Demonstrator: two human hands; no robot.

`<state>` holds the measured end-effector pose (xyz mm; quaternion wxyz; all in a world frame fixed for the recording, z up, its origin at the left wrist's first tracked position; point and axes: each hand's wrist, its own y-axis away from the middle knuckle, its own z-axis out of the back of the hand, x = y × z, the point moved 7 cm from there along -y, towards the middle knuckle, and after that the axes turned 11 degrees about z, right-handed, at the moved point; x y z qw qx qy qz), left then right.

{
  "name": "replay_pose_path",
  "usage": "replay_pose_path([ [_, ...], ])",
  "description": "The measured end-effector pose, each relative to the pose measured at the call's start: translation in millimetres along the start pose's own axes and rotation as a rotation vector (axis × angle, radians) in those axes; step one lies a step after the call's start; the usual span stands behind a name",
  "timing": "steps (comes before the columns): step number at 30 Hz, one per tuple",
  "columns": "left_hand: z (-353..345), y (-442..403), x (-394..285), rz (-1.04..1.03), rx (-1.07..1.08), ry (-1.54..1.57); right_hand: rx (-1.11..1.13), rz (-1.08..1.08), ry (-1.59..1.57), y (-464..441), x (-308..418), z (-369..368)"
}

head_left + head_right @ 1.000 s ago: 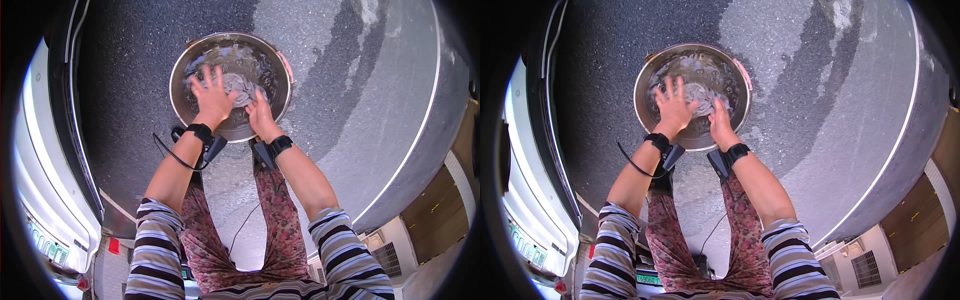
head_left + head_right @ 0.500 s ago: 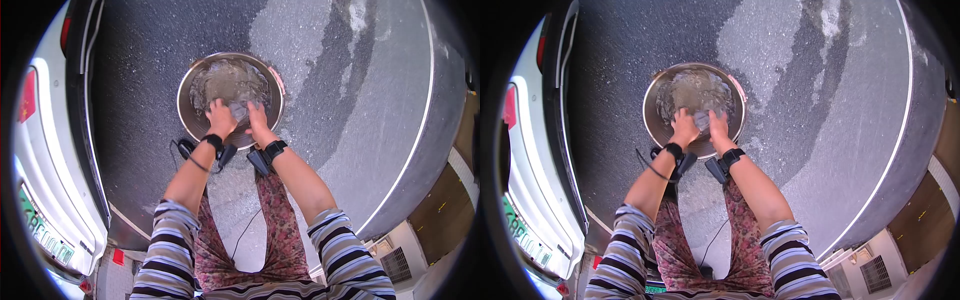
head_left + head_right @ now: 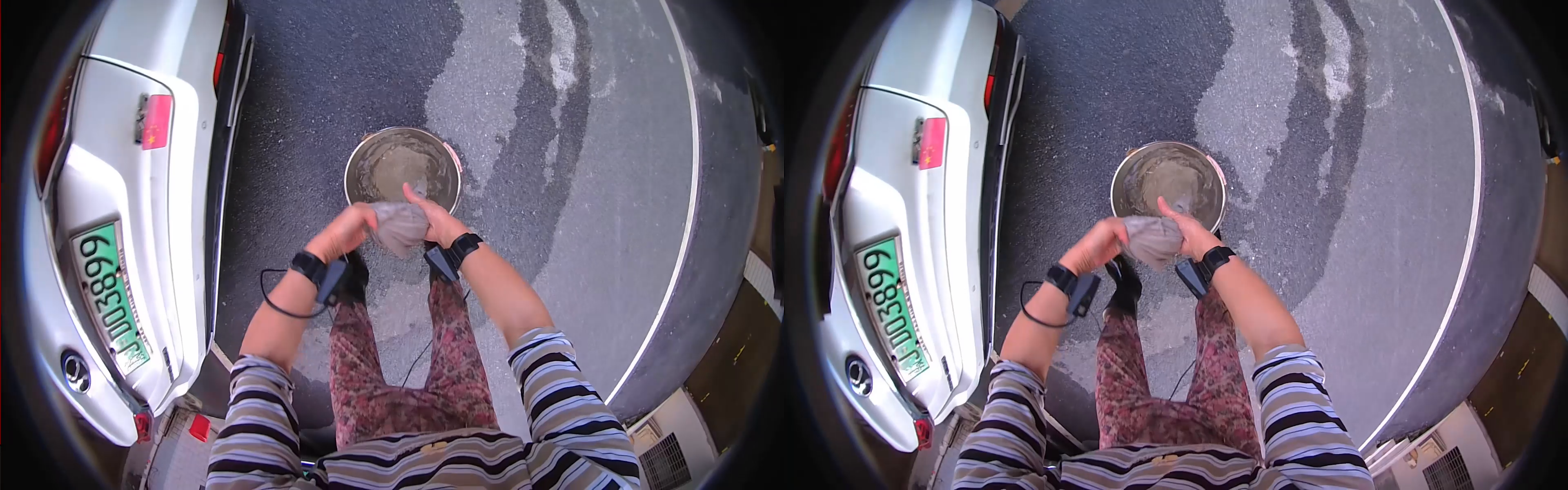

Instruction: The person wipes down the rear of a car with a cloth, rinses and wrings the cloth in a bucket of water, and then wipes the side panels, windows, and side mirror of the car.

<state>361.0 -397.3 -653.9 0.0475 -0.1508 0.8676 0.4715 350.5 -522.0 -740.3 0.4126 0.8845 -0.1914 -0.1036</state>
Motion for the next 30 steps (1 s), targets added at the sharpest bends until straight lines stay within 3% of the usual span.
replay_pose_path([
  [2,-5,22,-10,0.128,0.004,0.112,0.185,-0.007,-0.035,38,-4,-40],
  [6,-14,41,-11,0.103,-0.177,0.052,0.209,-0.042,0.017,96,-14,-77],
  [9,-47,66,-15,0.025,0.053,0.114,0.231,-0.063,0.151,135,-18,-106],
  [11,-69,86,-19,-0.065,0.177,0.048,0.227,-0.034,0.082,154,-22,-121],
  [15,-102,113,-19,-0.201,0.401,0.234,0.233,-0.068,-0.025,204,-24,-163],
  [18,-120,131,-34,-0.291,0.514,0.158,0.372,-0.084,-0.14,227,-28,-191],
  [26,-131,153,-64,-0.289,0.01,0.045,0.33,-0.069,-0.045,248,-27,-196],
  [30,-159,182,-80,-0.181,-0.227,-0.199,0.265,0.18,0.509,252,-14,-203],
])
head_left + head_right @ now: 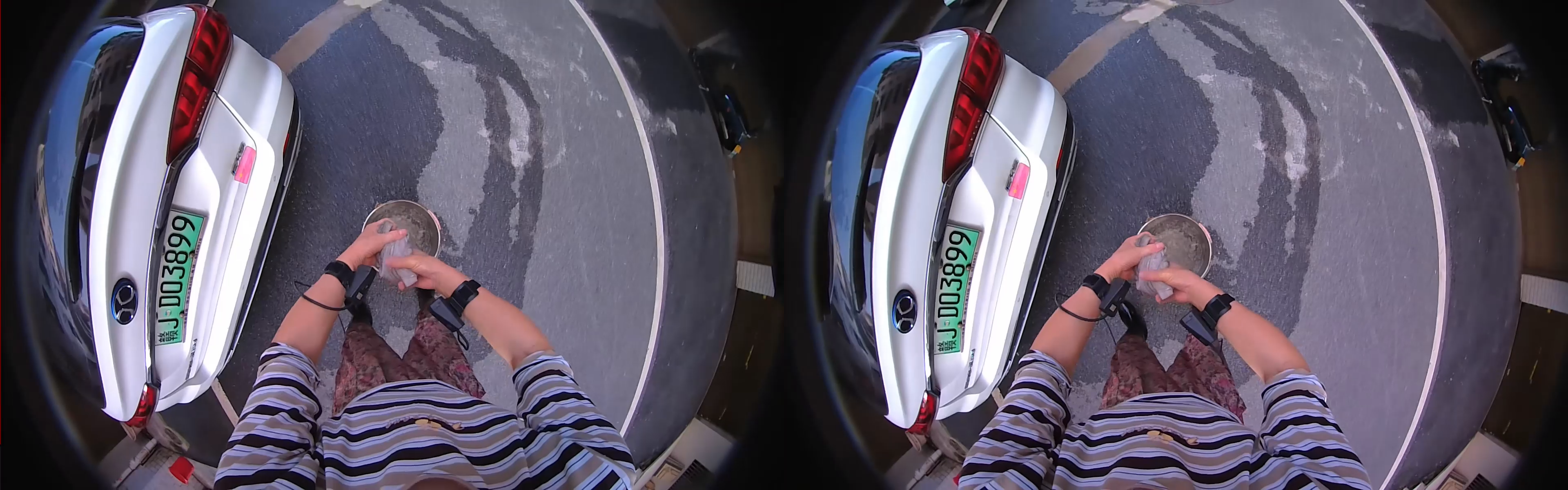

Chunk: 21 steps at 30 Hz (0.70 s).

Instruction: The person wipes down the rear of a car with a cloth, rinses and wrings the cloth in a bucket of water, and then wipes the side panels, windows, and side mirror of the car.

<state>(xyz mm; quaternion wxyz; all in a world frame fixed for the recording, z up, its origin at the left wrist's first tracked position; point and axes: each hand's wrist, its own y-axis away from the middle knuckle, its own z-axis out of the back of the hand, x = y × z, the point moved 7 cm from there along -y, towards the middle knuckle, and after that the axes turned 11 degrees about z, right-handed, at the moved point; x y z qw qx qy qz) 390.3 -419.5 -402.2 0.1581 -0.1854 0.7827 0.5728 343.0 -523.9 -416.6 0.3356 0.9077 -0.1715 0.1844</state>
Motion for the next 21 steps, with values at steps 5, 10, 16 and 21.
replay_pose_path([
  [5,2,-12,10,-0.162,-0.07,0.141,-0.311,0.315,1.099,-11,20,8],
  [10,17,-20,20,-0.191,-0.447,-0.071,-0.512,0.302,1.349,6,38,-22],
  [16,15,-17,16,-0.144,-0.519,-0.124,-0.466,0.408,1.385,13,44,-25],
  [21,-16,14,8,0.048,-0.281,0.078,-0.332,0.339,1.417,33,53,-26],
])
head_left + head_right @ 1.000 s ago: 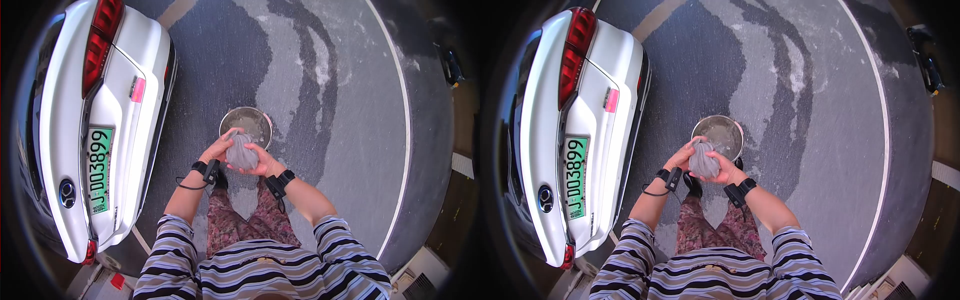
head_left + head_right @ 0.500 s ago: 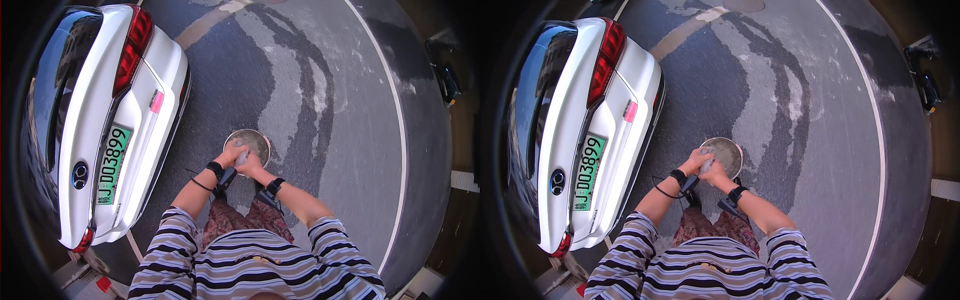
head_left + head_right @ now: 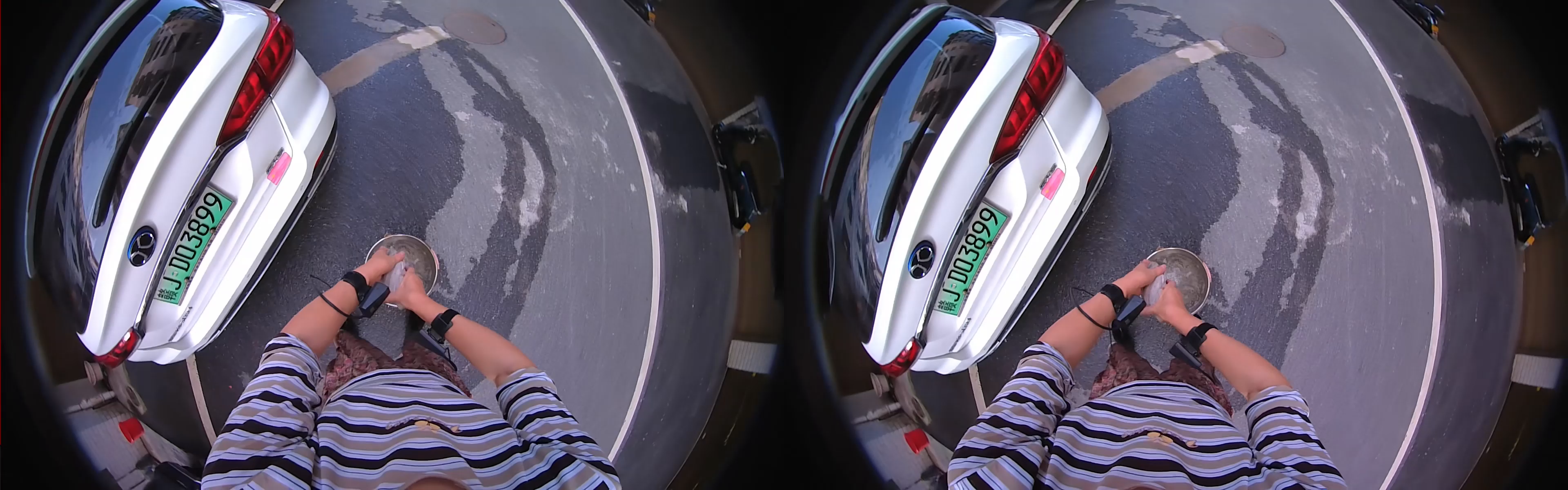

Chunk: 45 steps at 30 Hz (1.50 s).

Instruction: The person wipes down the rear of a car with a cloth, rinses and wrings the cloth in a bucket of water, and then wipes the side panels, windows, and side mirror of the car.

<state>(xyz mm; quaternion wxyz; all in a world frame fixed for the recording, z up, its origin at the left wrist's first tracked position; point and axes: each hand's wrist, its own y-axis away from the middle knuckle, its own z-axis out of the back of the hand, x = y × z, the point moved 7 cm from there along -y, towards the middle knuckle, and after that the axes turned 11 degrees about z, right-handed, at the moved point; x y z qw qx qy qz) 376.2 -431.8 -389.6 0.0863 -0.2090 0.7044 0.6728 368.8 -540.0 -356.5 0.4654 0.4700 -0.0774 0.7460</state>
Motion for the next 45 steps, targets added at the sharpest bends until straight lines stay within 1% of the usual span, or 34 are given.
replay_pose_path([
  [2,1,0,2,-0.003,0.255,0.077,0.173,-0.079,-0.315,-2,-18,-10],
  [5,19,8,-5,-0.017,0.387,0.216,0.404,-0.214,-0.822,5,-13,-9],
  [6,22,33,-15,-0.031,0.461,0.259,0.475,-0.261,-0.996,9,-1,-4],
  [9,47,55,-18,-0.15,0.543,0.331,0.609,-0.271,-1.254,14,30,5],
  [11,42,70,-24,-0.222,0.609,0.388,0.71,-0.349,-1.407,17,45,2],
  [13,30,82,-36,-0.322,0.637,0.439,0.784,-0.451,-1.523,26,89,16],
  [14,24,90,-39,-0.308,0.718,0.449,0.806,-0.48,-1.561,21,86,7],
  [15,27,82,-33,-0.28,0.752,0.446,0.743,-0.477,-1.548,16,81,-2],
  [17,35,78,-35,-0.395,0.683,0.487,0.613,-0.469,-1.497,6,65,-10],
  [19,41,74,-35,-0.352,0.531,0.307,0.662,-0.418,-1.476,-2,55,-26],
  [20,43,72,-33,-0.326,0.452,0.225,0.649,-0.403,-1.345,-4,42,-36],
  [23,54,57,-14,-0.251,0.193,0.335,0.626,-0.345,-0.995,-9,40,-42],
  [24,57,43,-5,-0.254,0.142,0.408,0.617,-0.322,-0.888,-12,43,-42],
  [27,61,30,5,-0.276,-0.012,0.457,0.47,-0.207,-0.816,-19,39,-46],
  [28,62,26,5,-0.278,-0.043,0.53,0.403,-0.195,-0.711,-25,38,-40],
  [31,67,5,2,-0.29,-0.182,0.716,0.368,-0.052,-0.099,-55,33,-25],
  [32,70,-5,2,-0.297,-0.251,0.751,0.314,-0.003,-0.021,-66,24,-28],
  [33,71,-15,3,-0.305,-0.321,0.788,0.315,0.051,0.024,-71,23,-26],
  [35,67,-27,1,-0.307,-0.378,0.895,0.324,0.17,0.115,-85,25,-13],
  [36,65,-30,1,-0.309,-0.412,0.949,0.33,0.25,0.082,-91,24,-9],
  [39,55,-32,1,-0.314,-0.604,0.949,0.422,0.387,0.217,-97,32,11],
  [40,49,-31,0,-0.339,-0.602,0.99,0.446,0.413,0.234,-97,30,15],
  [42,39,-21,-2,-0.315,-0.696,1.028,0.488,0.471,0.276,-102,26,23],
  [43,35,-19,1,-0.303,-0.742,1.041,0.537,0.471,0.249,-103,23,25],
  [44,31,-18,3,-0.303,-0.664,1.042,0.586,0.47,0.221,-104,22,25],
  [45,27,-8,1,-0.295,-0.652,1.091,0.634,0.469,0.192,-104,20,24],
])
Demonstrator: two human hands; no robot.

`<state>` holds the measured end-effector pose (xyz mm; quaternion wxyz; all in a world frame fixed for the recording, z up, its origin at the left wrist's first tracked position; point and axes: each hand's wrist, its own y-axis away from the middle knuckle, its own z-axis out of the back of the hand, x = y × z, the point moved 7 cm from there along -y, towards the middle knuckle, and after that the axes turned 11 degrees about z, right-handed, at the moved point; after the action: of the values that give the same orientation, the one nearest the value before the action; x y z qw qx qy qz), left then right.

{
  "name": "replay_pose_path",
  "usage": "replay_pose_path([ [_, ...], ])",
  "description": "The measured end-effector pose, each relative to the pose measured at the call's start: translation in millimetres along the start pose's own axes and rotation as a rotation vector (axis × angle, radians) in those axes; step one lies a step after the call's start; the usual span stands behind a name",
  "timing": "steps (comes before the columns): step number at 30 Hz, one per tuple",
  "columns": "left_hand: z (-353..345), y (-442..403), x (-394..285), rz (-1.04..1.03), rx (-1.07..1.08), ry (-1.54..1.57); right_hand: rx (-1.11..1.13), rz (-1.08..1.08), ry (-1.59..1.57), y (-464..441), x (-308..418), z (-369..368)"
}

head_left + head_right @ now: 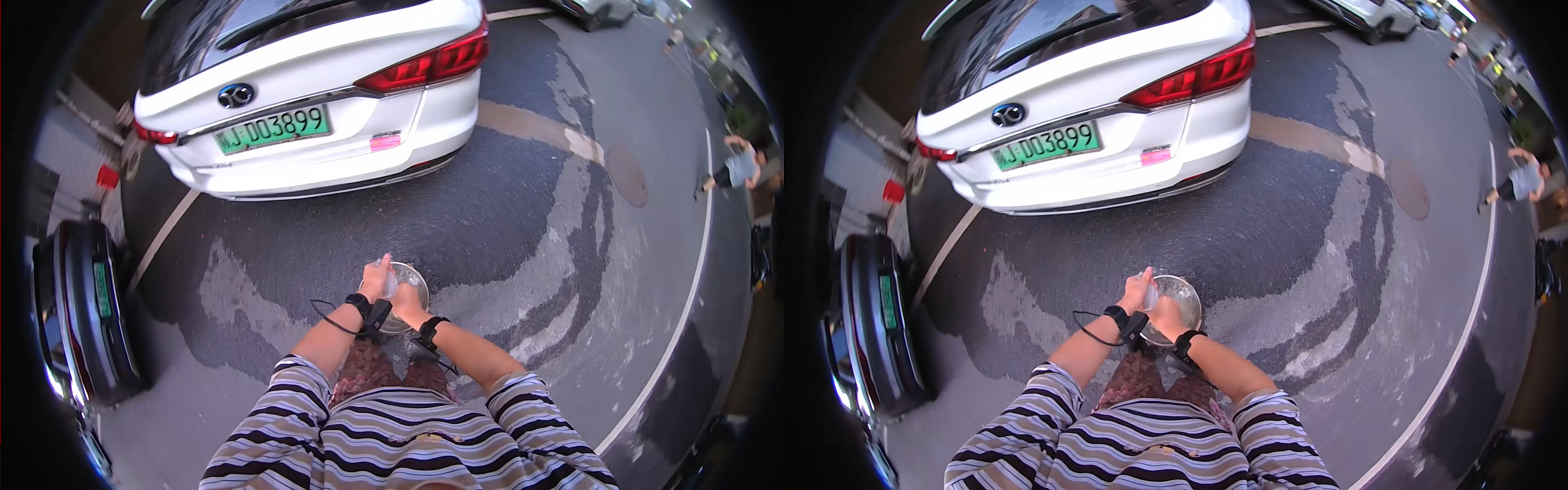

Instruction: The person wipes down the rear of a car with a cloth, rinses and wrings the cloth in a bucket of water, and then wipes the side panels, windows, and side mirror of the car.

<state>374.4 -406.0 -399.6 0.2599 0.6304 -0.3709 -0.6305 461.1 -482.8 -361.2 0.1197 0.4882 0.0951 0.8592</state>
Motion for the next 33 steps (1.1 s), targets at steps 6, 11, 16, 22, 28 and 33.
replay_pose_path([
  [6,24,27,12,0.201,0.177,0.142,-0.051,0.176,0.218,-8,8,5],
  [11,39,50,-4,0.193,0.261,0.545,0.29,0.087,-0.269,-12,2,-17],
  [16,45,69,-30,-0.009,0.206,0.525,0.229,-0.113,-0.593,-12,2,11],
  [22,48,112,-75,-0.51,-0.323,-0.743,-0.182,-0.237,-1.008,-52,-23,133],
  [28,-2,100,-59,-0.565,-0.567,-0.987,-0.016,0.044,-0.795,-86,-19,288],
  [33,-106,92,-68,-0.358,-0.398,-1.147,0.437,0.12,-1.161,-84,45,364],
])
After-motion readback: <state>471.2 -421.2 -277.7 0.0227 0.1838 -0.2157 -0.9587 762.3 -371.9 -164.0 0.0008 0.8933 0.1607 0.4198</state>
